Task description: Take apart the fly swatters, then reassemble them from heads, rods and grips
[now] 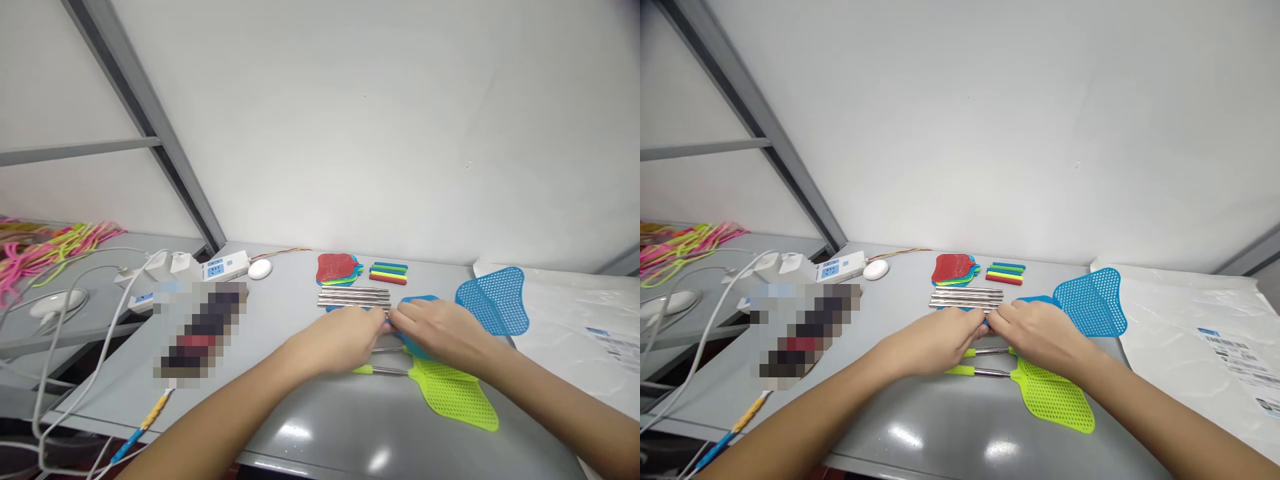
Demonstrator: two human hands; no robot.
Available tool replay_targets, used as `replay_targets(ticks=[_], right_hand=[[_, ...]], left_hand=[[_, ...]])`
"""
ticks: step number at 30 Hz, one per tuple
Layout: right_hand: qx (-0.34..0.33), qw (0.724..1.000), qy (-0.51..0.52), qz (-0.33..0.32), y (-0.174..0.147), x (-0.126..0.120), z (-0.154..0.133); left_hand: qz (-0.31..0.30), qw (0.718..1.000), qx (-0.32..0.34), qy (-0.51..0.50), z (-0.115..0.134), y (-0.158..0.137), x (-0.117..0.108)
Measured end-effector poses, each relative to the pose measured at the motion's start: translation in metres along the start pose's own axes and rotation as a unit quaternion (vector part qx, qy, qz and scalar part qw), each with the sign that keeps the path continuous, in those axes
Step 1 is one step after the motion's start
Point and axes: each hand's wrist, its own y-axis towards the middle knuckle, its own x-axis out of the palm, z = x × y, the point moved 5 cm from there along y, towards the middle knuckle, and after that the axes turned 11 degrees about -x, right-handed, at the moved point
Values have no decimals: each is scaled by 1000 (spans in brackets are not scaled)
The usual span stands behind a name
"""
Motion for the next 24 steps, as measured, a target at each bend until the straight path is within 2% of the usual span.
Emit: replay_targets(ticks=[2, 3, 4, 6, 7, 8, 9, 10, 11, 13, 14, 15, 17, 18, 20, 24], right_hand=[[-38, 999, -27, 19, -5, -3, -3], [-57, 997, -39, 29, -6, -4, -4], [-75, 995, -51, 38, -7, -5, -5], [-102, 991, -72, 54, -5, -6, -7], [-107, 989, -80, 61, -4, -6, -8], [-105, 988, -86, 68, -2, -5, -8], [-97, 989, -86, 72, 0, -3, -7], [-82, 991, -81, 72, 3, 0, -7], [-59, 993, -74, 69, 5, 3, -5], [-5, 997, -54, 56, 7, 8, -2], [21, 998, -44, 50, 7, 10, 0], [44, 997, -36, 47, 7, 11, 2], [75, 996, -28, 50, 5, 10, 4], [84, 995, -29, 54, 4, 9, 4], [84, 994, -35, 65, 2, 9, 5], [45, 994, -51, 84, 2, 17, 2]], left_hand=[[-65, 992, 1, -108, 3, 1, 3], [-121, 977, -6, -177, 2, 2, 7], [-189, 949, -22, -250, 1, 3, 11], [-325, 864, -69, -379, -5, 2, 20], [-374, 822, -91, -420, -8, 1, 24], [-399, 797, -103, -442, -11, 0, 25], [-396, 795, -104, -448, -14, 0, 25], [-363, 816, -98, -438, -16, 2, 24], [-301, 857, -89, -409, -18, 4, 21], [-112, 950, -63, -283, -20, 7, 11], [-9, 980, -48, -191, -17, 6, 5], [78, 992, -36, -92, -13, 4, 1], [186, 980, -15, 69, -4, 0, -2], [210, 971, -7, 114, -1, -1, -2], [211, 967, 2, 141, 1, -1, 0], [120, 987, -32, 97, -6, 0, 3]])
